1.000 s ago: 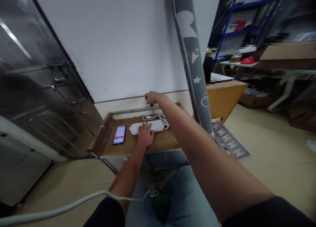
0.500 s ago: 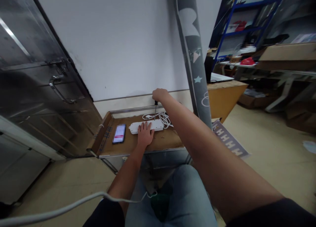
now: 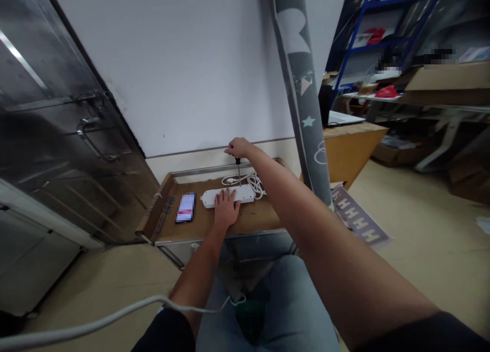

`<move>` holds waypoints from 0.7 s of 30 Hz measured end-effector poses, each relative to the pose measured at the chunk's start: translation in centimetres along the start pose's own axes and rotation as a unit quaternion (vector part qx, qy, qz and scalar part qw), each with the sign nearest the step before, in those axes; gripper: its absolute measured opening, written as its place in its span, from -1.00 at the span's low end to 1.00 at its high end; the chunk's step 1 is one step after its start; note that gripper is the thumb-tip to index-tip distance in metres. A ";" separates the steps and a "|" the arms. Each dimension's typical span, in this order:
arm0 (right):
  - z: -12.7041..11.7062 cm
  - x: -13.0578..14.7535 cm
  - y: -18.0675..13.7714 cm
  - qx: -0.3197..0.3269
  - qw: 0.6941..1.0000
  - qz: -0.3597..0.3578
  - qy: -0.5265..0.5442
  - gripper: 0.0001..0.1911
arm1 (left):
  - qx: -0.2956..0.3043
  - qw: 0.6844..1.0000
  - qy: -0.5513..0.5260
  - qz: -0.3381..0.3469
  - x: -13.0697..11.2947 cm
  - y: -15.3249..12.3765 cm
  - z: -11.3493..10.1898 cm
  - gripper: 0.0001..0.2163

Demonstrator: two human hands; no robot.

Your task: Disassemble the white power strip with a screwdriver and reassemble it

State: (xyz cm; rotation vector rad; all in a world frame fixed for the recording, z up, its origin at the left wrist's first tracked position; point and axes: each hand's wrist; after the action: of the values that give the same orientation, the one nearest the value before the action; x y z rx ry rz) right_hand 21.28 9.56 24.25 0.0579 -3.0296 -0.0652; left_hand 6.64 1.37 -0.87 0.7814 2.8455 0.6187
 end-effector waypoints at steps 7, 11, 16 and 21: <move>-0.2 0.5 -0.3 -0.041 0.996 0.066 -0.037 -0.48 | 0.001 1.000 -0.002 -0.001 0.0 0.0 0.0 -0.46; -0.7 0.0 -0.4 -0.026 0.996 0.073 -0.048 -0.49 | -0.002 1.000 -0.008 -0.003 -0.1 0.0 -0.1 -0.46; -0.6 -0.8 -0.6 -0.020 0.999 0.044 -0.024 -0.48 | -0.005 1.000 -0.013 -0.002 -0.1 -0.1 -0.3 -0.46; 0.2 -1.1 -0.1 -0.027 0.999 0.012 0.025 -0.50 | -0.003 1.000 -0.017 -0.004 -0.2 0.0 -0.3 -0.46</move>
State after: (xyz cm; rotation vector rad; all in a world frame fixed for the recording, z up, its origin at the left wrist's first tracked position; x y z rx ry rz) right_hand 22.37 9.49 23.94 0.0173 -2.9760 -0.1422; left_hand 6.71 1.16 -0.58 0.7707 2.8142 0.6058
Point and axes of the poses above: each hand's wrist, its own y-axis towards the middle knuckle, its own z-axis out of the palm, x = y × z, and after that the axes turned 11 degrees about z, right-handed
